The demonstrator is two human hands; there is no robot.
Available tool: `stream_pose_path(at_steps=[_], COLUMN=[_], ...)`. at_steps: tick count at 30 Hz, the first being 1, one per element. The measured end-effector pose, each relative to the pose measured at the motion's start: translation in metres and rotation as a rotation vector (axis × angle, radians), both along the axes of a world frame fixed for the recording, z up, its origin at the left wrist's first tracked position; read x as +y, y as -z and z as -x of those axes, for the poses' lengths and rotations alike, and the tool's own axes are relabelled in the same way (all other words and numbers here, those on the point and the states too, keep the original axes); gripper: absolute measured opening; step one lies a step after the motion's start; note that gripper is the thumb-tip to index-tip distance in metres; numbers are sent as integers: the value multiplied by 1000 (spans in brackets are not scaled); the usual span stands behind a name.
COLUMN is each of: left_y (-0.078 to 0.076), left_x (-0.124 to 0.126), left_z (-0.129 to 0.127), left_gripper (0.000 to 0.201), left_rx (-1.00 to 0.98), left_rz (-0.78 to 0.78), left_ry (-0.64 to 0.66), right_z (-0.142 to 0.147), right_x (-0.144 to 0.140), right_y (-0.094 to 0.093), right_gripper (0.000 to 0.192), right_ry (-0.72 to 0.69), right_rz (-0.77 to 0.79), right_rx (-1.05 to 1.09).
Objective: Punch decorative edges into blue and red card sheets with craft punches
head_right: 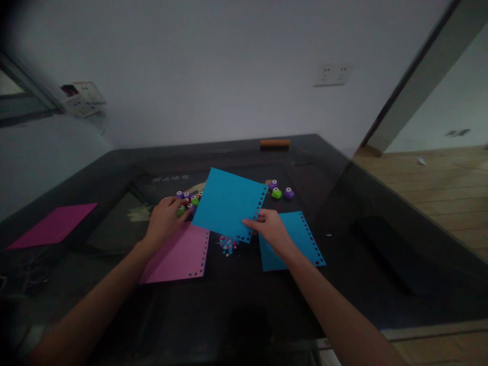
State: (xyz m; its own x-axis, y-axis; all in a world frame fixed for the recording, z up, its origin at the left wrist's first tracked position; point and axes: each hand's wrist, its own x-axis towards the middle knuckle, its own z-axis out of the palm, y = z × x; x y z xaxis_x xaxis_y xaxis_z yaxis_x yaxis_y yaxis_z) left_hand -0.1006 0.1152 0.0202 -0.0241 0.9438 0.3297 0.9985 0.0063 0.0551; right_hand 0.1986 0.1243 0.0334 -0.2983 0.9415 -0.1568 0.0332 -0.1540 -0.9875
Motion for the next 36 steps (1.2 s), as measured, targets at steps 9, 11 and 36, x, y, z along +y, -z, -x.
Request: stream_pose_path(at_steps=[9,11,36], left_y=[10,10,1], left_x=[1,2,-7], left_z=[-3,-4,5], left_gripper=[41,41,32], left_rx=[46,38,41], left_rz=[-2,-3,45], left_ry=[-50,-43,-64], right_z=[-2,-1,-3], right_x=[1,1,3], right_y=[-3,-2,-3], right_gripper=[25,25,19], right_ry=[27,24,48], right_rz=[-21,-17,-46], right_rx=[24,30,21])
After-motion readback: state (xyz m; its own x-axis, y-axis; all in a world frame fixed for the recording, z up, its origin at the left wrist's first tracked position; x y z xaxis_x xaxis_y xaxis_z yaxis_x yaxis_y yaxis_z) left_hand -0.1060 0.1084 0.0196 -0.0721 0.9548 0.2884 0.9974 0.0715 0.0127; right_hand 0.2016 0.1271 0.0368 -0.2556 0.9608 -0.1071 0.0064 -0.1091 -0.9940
